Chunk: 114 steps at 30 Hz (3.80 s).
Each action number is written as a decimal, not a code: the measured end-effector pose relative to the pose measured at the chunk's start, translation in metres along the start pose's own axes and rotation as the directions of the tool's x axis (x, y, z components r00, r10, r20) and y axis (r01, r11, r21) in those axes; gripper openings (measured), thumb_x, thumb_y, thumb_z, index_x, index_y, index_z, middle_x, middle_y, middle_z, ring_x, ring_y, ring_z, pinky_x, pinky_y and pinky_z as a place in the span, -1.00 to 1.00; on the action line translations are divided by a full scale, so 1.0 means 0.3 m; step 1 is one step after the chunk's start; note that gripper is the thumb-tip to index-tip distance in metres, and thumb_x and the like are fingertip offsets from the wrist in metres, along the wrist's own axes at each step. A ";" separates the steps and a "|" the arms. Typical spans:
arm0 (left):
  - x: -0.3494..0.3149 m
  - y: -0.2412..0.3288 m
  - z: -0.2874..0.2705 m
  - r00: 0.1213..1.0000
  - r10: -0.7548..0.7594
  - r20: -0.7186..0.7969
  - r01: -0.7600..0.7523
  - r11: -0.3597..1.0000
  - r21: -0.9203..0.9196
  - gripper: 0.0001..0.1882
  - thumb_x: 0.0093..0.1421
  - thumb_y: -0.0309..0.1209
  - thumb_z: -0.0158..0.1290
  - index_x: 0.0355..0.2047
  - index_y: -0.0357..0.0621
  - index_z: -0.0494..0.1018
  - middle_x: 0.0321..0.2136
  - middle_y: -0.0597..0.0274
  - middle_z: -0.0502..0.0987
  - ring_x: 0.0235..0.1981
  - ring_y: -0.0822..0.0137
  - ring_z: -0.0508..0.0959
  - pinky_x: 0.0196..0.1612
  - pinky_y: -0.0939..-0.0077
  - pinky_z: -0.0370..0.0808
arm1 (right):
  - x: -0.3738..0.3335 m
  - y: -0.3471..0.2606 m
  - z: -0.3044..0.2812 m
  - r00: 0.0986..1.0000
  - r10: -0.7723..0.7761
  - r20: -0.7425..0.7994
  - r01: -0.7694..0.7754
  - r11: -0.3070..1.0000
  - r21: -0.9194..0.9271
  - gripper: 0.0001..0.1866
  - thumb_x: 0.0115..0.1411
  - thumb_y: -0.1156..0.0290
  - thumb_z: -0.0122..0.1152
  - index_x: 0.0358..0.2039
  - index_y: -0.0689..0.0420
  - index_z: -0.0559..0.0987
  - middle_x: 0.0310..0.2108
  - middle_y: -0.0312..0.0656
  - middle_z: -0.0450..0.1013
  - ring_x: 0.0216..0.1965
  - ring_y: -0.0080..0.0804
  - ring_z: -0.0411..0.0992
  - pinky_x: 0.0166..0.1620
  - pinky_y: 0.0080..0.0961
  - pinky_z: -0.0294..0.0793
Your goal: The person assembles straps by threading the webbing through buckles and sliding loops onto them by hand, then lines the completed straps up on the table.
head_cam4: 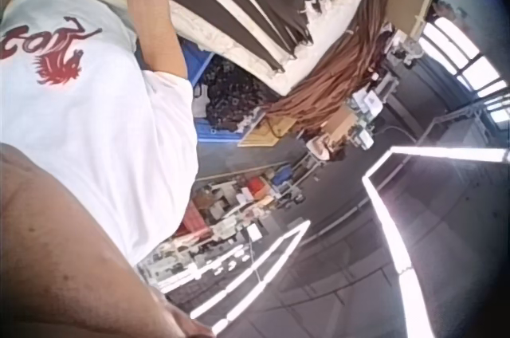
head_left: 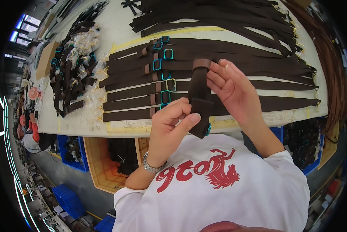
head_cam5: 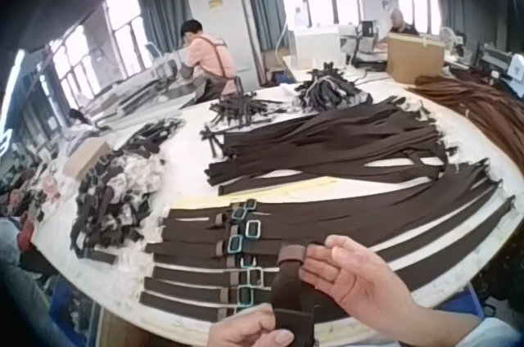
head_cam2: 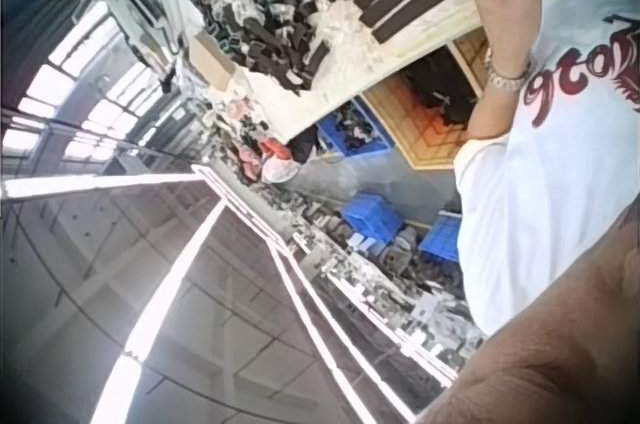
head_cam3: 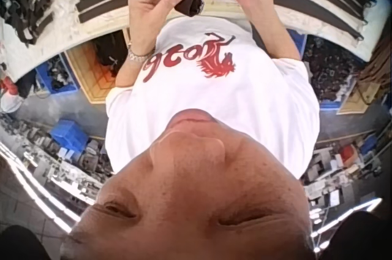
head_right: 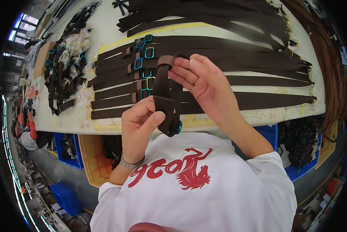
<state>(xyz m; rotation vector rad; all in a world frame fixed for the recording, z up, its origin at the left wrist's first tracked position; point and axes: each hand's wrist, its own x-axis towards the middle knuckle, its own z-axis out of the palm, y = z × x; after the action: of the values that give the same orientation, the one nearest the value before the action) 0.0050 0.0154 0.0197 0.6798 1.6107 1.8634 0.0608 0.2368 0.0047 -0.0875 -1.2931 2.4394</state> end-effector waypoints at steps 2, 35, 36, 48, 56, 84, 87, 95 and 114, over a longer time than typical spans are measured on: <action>-0.014 -0.025 0.004 1.000 0.013 0.025 -0.014 1.000 0.014 -0.87 0.39 -0.56 0.22 -0.15 -0.45 0.64 -0.14 0.17 0.63 -0.21 0.45 0.60 -0.11 0.56 0.56 | -0.016 -0.014 0.005 0.920 0.392 0.003 -0.301 0.703 0.644 -0.70 0.49 0.35 0.27 0.10 0.24 0.52 0.15 0.00 0.57 0.20 -0.19 0.56 0.36 -0.22 0.51; -0.030 -0.010 0.000 0.960 0.039 -0.278 -0.061 0.996 -0.070 -0.83 0.50 -0.51 0.12 -0.09 -0.43 0.61 0.04 -0.04 0.65 -0.20 0.33 0.73 -0.18 0.47 0.70 | 0.034 0.078 0.075 0.940 0.331 0.083 -0.340 0.929 0.146 -0.48 0.60 0.24 0.06 0.42 0.27 0.35 0.01 -0.10 0.60 -0.01 -0.38 0.60 0.18 -0.27 0.60; -0.023 -0.014 -0.010 0.960 0.038 -0.277 -0.060 0.995 -0.073 -0.83 0.50 -0.51 0.12 -0.09 -0.43 0.61 0.04 -0.04 0.65 -0.20 0.33 0.73 -0.18 0.47 0.70 | 0.033 0.073 0.077 0.967 0.239 0.082 -0.236 0.971 -0.046 -0.48 0.59 0.25 0.07 0.41 0.29 0.36 0.01 -0.07 0.60 -0.04 -0.38 0.62 0.17 -0.31 0.61; 0.003 -0.025 -0.040 0.971 -0.228 -0.066 0.198 0.932 -0.304 -0.76 0.51 -0.36 0.15 -0.15 -0.36 0.61 -0.39 0.13 0.68 -0.59 0.44 0.61 -0.54 0.58 0.52 | 0.007 0.092 0.072 0.833 0.468 0.293 -0.469 0.880 -0.074 -0.62 0.51 0.15 0.24 0.05 0.23 0.70 -0.41 -0.45 0.45 -0.37 -0.68 0.34 -0.26 -0.63 0.42; -0.003 -0.003 -0.026 0.965 -0.261 -0.021 0.251 0.945 -0.212 -0.85 0.43 -0.46 0.22 -0.14 -0.35 0.61 -0.39 0.21 0.67 -0.44 0.51 0.63 -0.34 0.61 0.56 | 0.026 0.093 0.025 0.839 0.465 0.283 -0.457 0.884 -0.097 -0.77 0.38 0.21 0.47 -0.17 0.09 0.67 -0.37 -0.42 0.54 -0.37 -0.66 0.36 -0.24 -0.58 0.42; 0.033 -0.032 -0.014 0.962 -0.269 -0.035 0.263 0.957 -0.119 -0.86 0.39 -0.47 0.27 -0.25 -0.34 0.63 -0.51 0.37 0.60 -0.55 0.61 0.49 -0.45 0.69 0.38 | -0.049 0.077 0.114 0.865 0.439 0.244 -0.460 0.887 0.033 -0.63 0.63 0.07 -0.06 -0.14 0.12 0.50 0.25 0.27 0.49 0.08 -0.23 0.61 -0.26 -0.41 0.69; 0.035 -0.037 -0.030 0.966 -0.258 -0.019 0.258 0.966 -0.008 -0.86 0.40 -0.47 0.27 -0.27 -0.32 0.64 -0.53 0.39 0.59 -0.55 0.62 0.49 -0.48 0.68 0.37 | -0.034 0.084 0.113 0.863 0.415 0.288 -0.456 0.885 0.092 -0.63 0.63 0.09 -0.03 -0.11 0.13 0.54 0.25 0.16 0.50 0.02 -0.31 0.58 -0.24 -0.36 0.66; 0.029 -0.054 -0.008 0.994 -0.036 -0.099 0.064 0.953 0.297 -0.89 0.35 -0.52 0.29 -0.22 -0.36 0.65 -0.52 0.29 0.66 -0.48 0.52 0.62 -0.40 0.59 0.55 | -0.072 0.137 0.061 0.845 0.502 0.185 -0.531 0.829 0.178 -0.64 0.62 0.07 0.03 -0.18 0.09 0.54 -0.05 -0.20 0.57 -0.10 -0.48 0.52 -0.14 -0.39 0.55; 0.047 -0.085 -0.012 0.850 0.525 -0.030 -0.241 0.440 0.865 -0.91 0.26 -0.53 0.30 -0.37 -0.28 0.60 -0.49 0.04 0.63 -0.63 0.11 0.52 -0.51 0.32 0.40 | -0.162 0.226 0.118 0.918 0.391 -0.066 -0.396 0.913 -0.101 -0.63 0.63 0.05 0.07 -0.02 0.13 0.54 -0.06 -0.33 0.54 -0.25 -0.78 0.35 -0.26 -0.72 0.38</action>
<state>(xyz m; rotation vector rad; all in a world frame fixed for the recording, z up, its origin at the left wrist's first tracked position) -0.0049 0.0255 -0.0061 1.3219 2.8195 1.3708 0.0776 0.1574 -0.0356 -0.4736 -1.5145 2.6688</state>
